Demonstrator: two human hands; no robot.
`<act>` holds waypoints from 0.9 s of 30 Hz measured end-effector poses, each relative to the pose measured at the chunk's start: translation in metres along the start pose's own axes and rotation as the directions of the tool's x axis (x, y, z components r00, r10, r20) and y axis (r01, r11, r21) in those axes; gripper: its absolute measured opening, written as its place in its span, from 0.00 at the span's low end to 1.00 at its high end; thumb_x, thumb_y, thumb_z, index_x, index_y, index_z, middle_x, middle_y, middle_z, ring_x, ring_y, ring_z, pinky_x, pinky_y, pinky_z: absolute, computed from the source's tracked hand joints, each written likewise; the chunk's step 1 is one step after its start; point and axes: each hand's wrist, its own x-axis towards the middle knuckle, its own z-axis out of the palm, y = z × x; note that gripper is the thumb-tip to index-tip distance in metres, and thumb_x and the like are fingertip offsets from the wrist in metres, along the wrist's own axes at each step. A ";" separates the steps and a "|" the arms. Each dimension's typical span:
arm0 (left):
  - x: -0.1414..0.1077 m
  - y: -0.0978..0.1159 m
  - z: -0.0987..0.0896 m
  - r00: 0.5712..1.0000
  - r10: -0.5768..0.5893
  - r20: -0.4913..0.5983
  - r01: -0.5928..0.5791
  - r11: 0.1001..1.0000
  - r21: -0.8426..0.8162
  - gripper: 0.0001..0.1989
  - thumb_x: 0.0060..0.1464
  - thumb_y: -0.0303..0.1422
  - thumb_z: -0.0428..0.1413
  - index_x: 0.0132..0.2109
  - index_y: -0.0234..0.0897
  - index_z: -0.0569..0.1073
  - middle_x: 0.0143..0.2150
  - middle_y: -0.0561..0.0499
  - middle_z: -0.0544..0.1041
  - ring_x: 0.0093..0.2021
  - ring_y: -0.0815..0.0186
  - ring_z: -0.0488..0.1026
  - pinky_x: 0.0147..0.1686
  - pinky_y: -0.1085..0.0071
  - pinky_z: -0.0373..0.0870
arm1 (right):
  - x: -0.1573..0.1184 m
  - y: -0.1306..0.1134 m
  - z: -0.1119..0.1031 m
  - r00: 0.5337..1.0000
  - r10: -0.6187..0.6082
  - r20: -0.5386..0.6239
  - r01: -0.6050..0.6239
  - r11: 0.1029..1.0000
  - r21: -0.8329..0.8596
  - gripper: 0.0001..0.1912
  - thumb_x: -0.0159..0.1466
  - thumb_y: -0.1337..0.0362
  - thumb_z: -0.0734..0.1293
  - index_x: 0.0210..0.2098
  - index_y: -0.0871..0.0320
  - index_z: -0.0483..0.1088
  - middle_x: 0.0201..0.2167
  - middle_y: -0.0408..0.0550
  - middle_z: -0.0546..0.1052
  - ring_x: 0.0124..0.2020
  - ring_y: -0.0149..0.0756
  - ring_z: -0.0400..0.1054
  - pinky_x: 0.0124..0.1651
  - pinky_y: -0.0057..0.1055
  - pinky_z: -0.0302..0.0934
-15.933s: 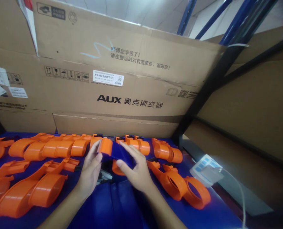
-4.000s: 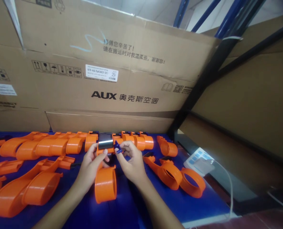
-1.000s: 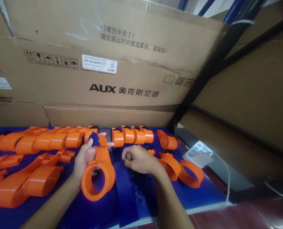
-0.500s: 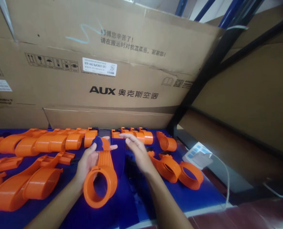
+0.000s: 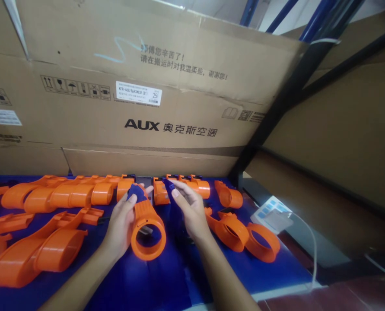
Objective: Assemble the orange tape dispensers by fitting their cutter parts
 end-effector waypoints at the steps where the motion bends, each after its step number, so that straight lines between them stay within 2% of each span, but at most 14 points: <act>1: 0.001 -0.001 -0.001 0.998 0.056 -0.016 -0.056 0.998 0.015 0.29 0.53 0.43 0.66 0.60 0.37 0.75 0.56 0.40 0.82 0.58 0.45 0.76 0.57 0.55 0.72 | 0.000 0.000 -0.002 0.999 -0.033 0.012 0.033 0.999 -0.040 0.20 0.65 0.51 0.73 0.53 0.51 0.77 0.51 0.50 0.82 0.54 0.47 0.76 0.60 0.45 0.68; 4: 0.005 -0.005 -0.006 0.986 0.165 -0.019 -0.163 0.985 0.062 0.23 0.50 0.37 0.68 0.54 0.41 0.78 0.54 0.45 0.83 0.58 0.50 0.76 0.56 0.59 0.72 | 0.000 -0.001 -0.005 0.990 -0.128 0.064 0.137 0.978 -0.160 0.18 0.66 0.54 0.72 0.54 0.51 0.77 0.53 0.51 0.81 0.56 0.48 0.75 0.62 0.48 0.66; 10: 0.005 -0.008 -0.007 0.977 0.213 0.018 -0.213 0.960 0.183 0.20 0.50 0.34 0.70 0.51 0.43 0.79 0.53 0.49 0.81 0.55 0.56 0.76 0.56 0.62 0.71 | -0.004 -0.009 0.000 0.949 -0.245 0.197 0.289 0.926 -0.243 0.15 0.65 0.60 0.73 0.51 0.51 0.78 0.55 0.51 0.80 0.59 0.48 0.73 0.65 0.49 0.64; 15: 0.002 -0.008 -0.006 0.974 0.217 0.059 -0.224 0.952 0.209 0.22 0.51 0.34 0.70 0.53 0.44 0.78 0.55 0.49 0.80 0.57 0.57 0.74 0.57 0.63 0.70 | -0.007 -0.012 0.004 0.946 -0.248 0.209 0.298 0.920 -0.256 0.14 0.65 0.62 0.74 0.51 0.51 0.78 0.54 0.50 0.81 0.58 0.46 0.74 0.65 0.48 0.64; 23: 0.000 -0.006 -0.006 0.971 0.236 0.047 -0.241 0.951 0.194 0.22 0.50 0.34 0.70 0.53 0.44 0.79 0.54 0.49 0.81 0.55 0.57 0.76 0.56 0.64 0.72 | -0.006 -0.010 0.002 0.949 -0.223 0.224 0.280 0.923 -0.265 0.14 0.66 0.60 0.73 0.51 0.51 0.77 0.54 0.50 0.81 0.59 0.46 0.73 0.65 0.47 0.64; 27: -0.001 -0.004 -0.005 0.971 0.232 0.061 -0.240 0.954 0.180 0.23 0.51 0.33 0.70 0.54 0.43 0.79 0.54 0.47 0.81 0.56 0.55 0.77 0.57 0.63 0.72 | -0.006 -0.008 0.001 0.953 -0.172 0.249 0.240 0.931 -0.274 0.19 0.66 0.59 0.72 0.56 0.52 0.73 0.57 0.51 0.79 0.59 0.45 0.73 0.64 0.46 0.65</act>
